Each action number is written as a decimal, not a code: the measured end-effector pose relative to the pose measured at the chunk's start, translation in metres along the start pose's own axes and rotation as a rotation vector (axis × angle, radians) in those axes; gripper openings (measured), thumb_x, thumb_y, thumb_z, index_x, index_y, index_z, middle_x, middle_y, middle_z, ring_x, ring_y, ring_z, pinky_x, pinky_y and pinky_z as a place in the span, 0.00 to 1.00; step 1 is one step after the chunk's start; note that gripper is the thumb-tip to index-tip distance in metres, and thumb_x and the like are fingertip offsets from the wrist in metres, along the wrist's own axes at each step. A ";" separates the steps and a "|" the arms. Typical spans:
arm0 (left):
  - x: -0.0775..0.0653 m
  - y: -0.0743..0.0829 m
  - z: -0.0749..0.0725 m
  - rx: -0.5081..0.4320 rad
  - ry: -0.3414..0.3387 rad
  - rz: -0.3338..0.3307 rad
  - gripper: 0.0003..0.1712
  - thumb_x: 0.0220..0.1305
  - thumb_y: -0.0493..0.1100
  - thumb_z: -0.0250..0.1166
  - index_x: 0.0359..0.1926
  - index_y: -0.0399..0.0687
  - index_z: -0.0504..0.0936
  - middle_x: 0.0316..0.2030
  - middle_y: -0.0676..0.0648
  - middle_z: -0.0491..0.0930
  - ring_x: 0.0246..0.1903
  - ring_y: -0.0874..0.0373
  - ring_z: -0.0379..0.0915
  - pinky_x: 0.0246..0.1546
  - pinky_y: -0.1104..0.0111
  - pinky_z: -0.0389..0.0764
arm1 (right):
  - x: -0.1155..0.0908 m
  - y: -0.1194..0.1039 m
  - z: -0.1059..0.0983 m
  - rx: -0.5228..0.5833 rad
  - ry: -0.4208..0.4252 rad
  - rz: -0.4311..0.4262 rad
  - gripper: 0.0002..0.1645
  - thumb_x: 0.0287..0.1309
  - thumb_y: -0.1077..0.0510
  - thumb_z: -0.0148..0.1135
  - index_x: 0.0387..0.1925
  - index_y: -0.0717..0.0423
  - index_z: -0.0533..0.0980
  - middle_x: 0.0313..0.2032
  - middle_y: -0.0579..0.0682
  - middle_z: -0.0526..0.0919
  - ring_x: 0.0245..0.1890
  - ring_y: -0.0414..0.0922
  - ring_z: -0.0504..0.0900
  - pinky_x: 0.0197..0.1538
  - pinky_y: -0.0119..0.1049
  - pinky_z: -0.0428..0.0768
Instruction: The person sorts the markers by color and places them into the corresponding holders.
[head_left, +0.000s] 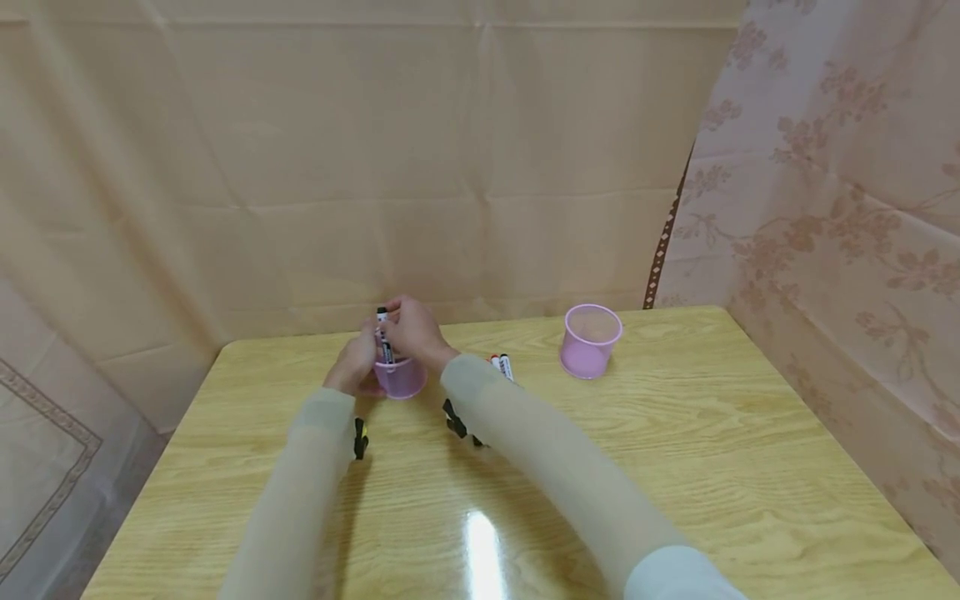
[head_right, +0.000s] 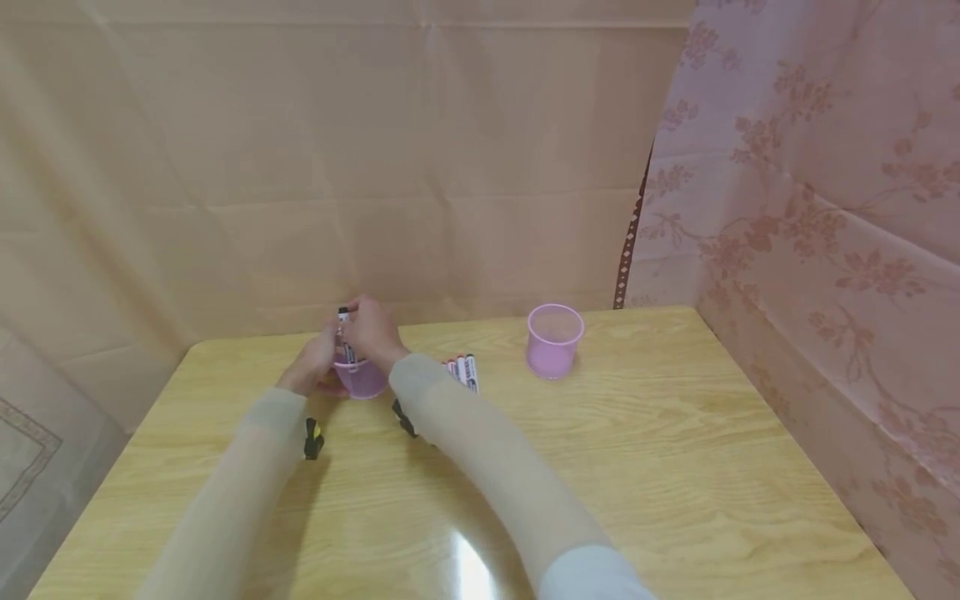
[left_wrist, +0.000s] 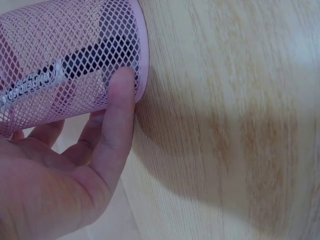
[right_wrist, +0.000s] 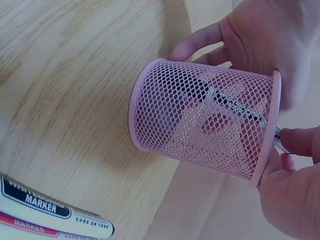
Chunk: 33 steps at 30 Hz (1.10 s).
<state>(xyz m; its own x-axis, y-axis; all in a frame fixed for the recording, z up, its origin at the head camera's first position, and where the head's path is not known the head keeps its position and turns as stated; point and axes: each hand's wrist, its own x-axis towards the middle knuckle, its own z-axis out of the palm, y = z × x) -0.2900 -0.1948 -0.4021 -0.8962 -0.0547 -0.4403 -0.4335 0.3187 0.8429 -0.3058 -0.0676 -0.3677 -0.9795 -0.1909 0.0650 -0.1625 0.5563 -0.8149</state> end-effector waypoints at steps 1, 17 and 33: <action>-0.001 0.000 0.000 -0.006 0.000 0.002 0.50 0.74 0.72 0.22 0.71 0.36 0.62 0.64 0.32 0.66 0.55 0.38 0.70 0.47 0.49 0.84 | 0.000 0.000 -0.001 0.004 -0.004 -0.002 0.20 0.68 0.60 0.64 0.59 0.58 0.75 0.48 0.54 0.86 0.46 0.47 0.85 0.47 0.35 0.83; -0.004 0.002 0.000 0.014 -0.014 0.029 0.44 0.77 0.66 0.21 0.70 0.38 0.62 0.66 0.33 0.65 0.62 0.38 0.65 0.49 0.48 0.82 | -0.001 0.001 -0.011 0.160 -0.052 0.016 0.16 0.68 0.64 0.62 0.55 0.63 0.79 0.45 0.56 0.84 0.40 0.49 0.85 0.38 0.36 0.87; 0.000 0.002 0.000 0.046 -0.029 0.024 0.48 0.76 0.68 0.19 0.73 0.39 0.60 0.68 0.33 0.64 0.62 0.38 0.66 0.48 0.50 0.82 | -0.003 0.005 -0.031 0.411 -0.145 0.025 0.22 0.67 0.71 0.57 0.62 0.68 0.73 0.52 0.63 0.81 0.50 0.59 0.84 0.43 0.42 0.87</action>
<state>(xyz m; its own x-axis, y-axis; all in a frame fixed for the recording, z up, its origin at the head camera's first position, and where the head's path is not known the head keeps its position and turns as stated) -0.2909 -0.1944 -0.4002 -0.9028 -0.0194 -0.4297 -0.4069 0.3624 0.8385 -0.3076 -0.0390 -0.3538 -0.9509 -0.3092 -0.0149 -0.0495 0.1993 -0.9787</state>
